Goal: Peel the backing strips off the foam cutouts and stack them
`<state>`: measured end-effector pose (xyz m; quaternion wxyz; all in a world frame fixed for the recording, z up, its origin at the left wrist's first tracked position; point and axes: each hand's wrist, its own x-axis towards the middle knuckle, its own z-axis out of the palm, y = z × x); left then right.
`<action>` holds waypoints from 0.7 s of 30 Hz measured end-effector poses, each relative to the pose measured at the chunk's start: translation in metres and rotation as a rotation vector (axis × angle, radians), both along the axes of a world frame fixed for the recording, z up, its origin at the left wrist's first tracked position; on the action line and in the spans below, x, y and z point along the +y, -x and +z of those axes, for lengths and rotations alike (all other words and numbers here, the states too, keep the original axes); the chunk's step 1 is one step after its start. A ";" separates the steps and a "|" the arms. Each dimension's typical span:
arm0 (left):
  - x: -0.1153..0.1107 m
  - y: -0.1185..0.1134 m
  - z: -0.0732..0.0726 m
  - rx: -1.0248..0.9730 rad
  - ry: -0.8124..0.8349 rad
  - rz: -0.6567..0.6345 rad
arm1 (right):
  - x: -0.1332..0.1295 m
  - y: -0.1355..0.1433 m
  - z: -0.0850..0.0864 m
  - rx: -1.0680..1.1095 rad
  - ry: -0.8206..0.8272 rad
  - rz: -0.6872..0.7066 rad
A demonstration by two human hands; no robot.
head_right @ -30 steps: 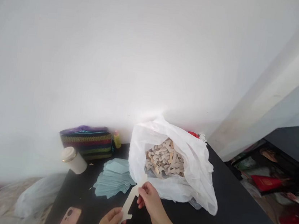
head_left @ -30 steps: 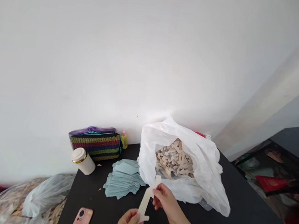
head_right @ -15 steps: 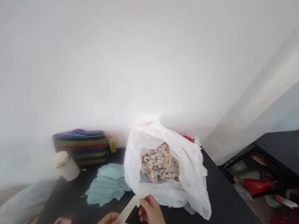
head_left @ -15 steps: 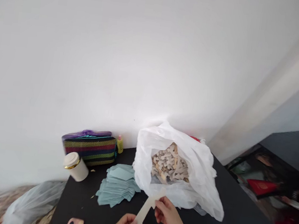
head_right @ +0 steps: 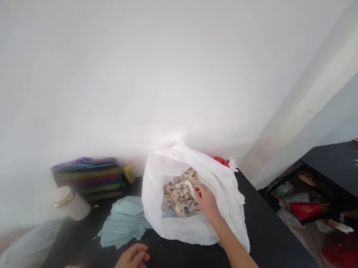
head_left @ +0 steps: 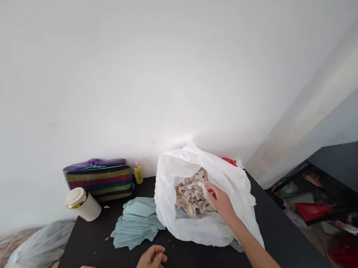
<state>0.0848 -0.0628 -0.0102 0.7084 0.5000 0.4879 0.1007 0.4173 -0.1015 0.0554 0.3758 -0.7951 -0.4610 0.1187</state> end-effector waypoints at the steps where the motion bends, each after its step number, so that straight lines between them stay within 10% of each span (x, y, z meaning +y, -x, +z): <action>1: 0.001 0.002 -0.003 0.023 0.014 0.020 | 0.004 -0.004 -0.009 -0.026 0.063 0.006; 8: 0.000 0.020 -0.026 0.111 0.084 0.172 | -0.026 -0.021 -0.040 -0.493 -0.033 -0.240; 16: 0.024 -0.045 0.003 0.085 -0.171 0.260 | -0.022 -0.066 -0.065 -0.475 0.183 -0.568; 21: 0.040 -0.083 0.027 0.035 -0.308 0.238 | -0.017 -0.099 -0.037 -0.407 0.277 -0.593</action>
